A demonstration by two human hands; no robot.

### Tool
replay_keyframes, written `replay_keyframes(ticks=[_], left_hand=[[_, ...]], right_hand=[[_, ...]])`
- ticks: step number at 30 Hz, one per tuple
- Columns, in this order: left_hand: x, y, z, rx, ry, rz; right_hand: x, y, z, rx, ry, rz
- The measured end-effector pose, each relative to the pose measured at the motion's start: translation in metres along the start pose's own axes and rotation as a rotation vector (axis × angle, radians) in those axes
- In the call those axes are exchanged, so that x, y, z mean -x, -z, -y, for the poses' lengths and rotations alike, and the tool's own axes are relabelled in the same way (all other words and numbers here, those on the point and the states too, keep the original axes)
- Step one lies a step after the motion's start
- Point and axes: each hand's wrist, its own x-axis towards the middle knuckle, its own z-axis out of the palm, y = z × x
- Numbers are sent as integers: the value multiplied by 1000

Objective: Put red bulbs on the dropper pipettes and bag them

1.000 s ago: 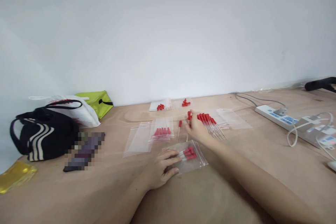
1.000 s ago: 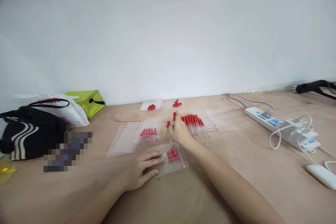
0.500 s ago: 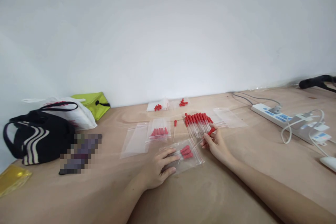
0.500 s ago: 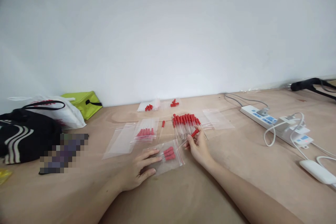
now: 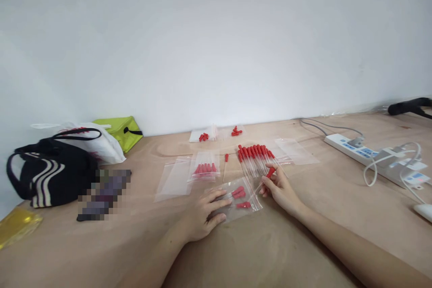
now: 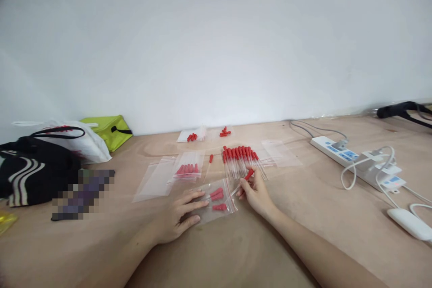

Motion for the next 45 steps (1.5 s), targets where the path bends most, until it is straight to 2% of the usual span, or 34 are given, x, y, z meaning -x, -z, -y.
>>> replay_keyframes(ticks=[6, 13, 19, 23, 28, 35, 41, 45], left_hand=[[1, -1, 1, 10, 7, 5], [0, 1, -3, 5, 7, 6], [0, 0, -1, -4, 17, -1], [0, -1, 0, -5, 4, -14], [0, 0, 0, 11, -6, -37], [1, 2, -5, 27, 38, -15], [0, 5, -7, 22, 51, -10], [0, 4, -6, 23, 46, -17]], right_hand=[[-2, 1, 1, -26, 34, -121], [4, -5, -5, -73, -57, -31], [3, -6, -7, -150, -64, -102], [4, -5, -6, -64, -96, -16], [5, -4, -13, 162, -62, 71], [-3, -2, -25, 354, -18, 178], [2, -10, -10, 268, -27, 325], [3, -11, -2, 220, -77, 301]])
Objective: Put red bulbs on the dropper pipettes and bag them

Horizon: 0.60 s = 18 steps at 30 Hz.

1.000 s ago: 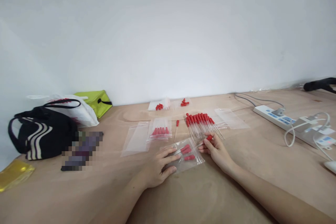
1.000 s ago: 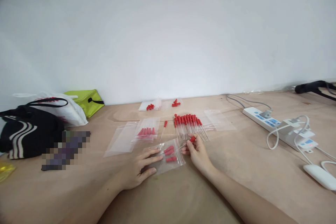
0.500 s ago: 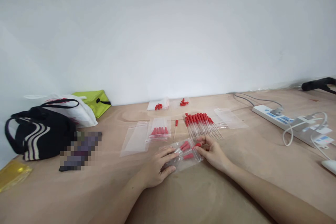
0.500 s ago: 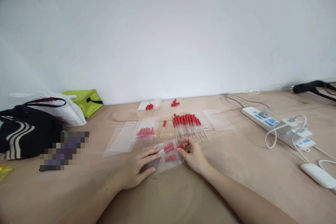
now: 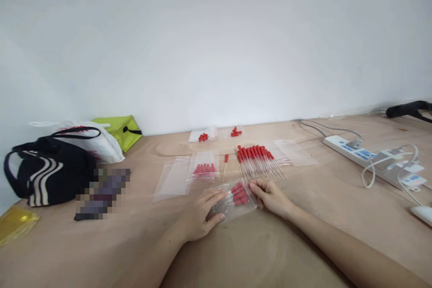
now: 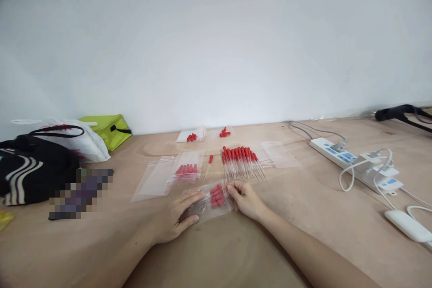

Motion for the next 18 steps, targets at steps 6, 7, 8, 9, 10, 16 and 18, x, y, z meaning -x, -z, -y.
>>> replay_keyframes(ticks=[6, 7, 8, 9, 10, 16, 18], left_hand=[[0, 1, -1, 24, -13, 6], [0, 1, -1, 28, -20, 8], [0, 1, -1, 31, -30, 14], [0, 1, -1, 34, -40, 22], [0, 1, -1, 39, -51, 32], [0, 2, -1, 66, -92, 37], [1, 2, -2, 58, -87, 39]], right_hand=[[-9, 4, -10, 60, -3, -156], [-10, 4, -12, 85, -15, -143], [-11, 4, -13, 94, -36, -116], [-11, 3, -13, 87, -61, -82], [-11, 3, -13, 70, -83, -51], [-6, 0, -4, -21, -72, -44], [-3, -1, 1, -94, -78, -12]])
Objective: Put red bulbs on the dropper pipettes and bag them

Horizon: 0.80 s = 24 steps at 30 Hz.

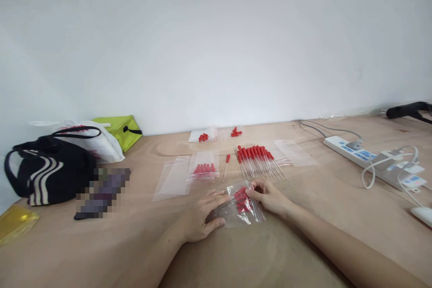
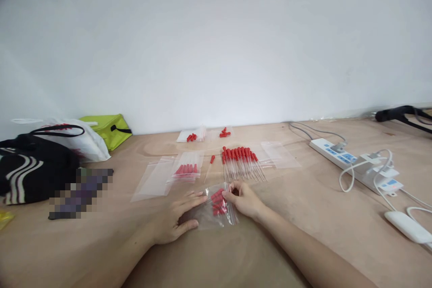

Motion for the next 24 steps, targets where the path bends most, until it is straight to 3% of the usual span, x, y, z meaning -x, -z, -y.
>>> replay_keyframes(ticks=[2, 4, 6, 9, 11, 16, 21, 24], left_hand=[[0, -1, 1, -5, -5, -19], [0, -3, 5, -31, -3, -126], [-1, -3, 13, -94, 41, -338], [-1, 5, 30, -240, 228, -701], [3, 16, 45, -355, 422, -821], [20, 41, 79, -513, 954, -727], [26, 46, 89, -399, 1057, -602], [25, 47, 89, -339, 1097, -557]], right_hand=[[3, 0, 4, -65, -34, 52], [4, 2, 8, -134, -64, 90], [3, 6, 11, -235, -70, 90], [-1, 11, 16, -384, -49, 39], [-6, 10, 18, -451, -38, 18], [-24, -24, 25, -520, -15, -2], [-61, -81, 28, -565, 47, -193], [-80, -105, 26, -520, 24, -224]])
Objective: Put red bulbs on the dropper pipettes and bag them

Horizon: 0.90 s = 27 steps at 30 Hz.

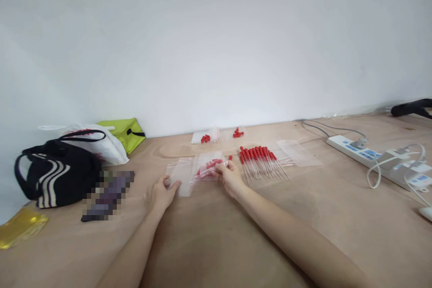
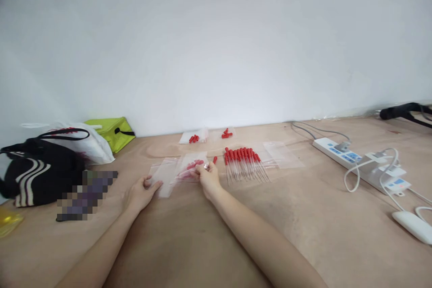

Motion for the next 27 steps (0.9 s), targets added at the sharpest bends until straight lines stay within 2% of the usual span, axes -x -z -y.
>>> replay_keyframes(ticks=[3, 6, 8, 10, 12, 14, 15, 17, 21, 25, 27], left_hand=[[0, 3, 0, -2, 32, 44], [0, 6, 1, 51, 57, 7], [0, 7, 3, 154, 73, -86], [-1, 6, 5, 295, 74, -236], [-2, 5, 5, 445, 50, -404], [-1, 4, 3, 607, -20, -512], [1, 4, 0, 701, -66, -515], [7, 4, -7, 905, -167, -398], [32, 10, -26, 1150, -351, 94], [60, 10, -39, 1085, -577, 680], [67, 7, -40, 991, -616, 859]], right_hand=[[-4, -8, -9, 108, -35, 16], [-1, 2, -7, 280, -50, 47], [0, 14, 1, 411, 15, 35], [-1, 26, 11, 636, 164, -21], [-4, 33, 20, 1055, 305, -88], [-7, 35, 25, 1395, 322, -118], [-8, 34, 26, 1477, 289, -117], [-9, 31, 25, 1526, 235, -107], [-7, 21, 22, 1560, 180, -95], [0, 24, 27, 1590, 175, -65], [4, 35, 33, 1551, 231, -26]])
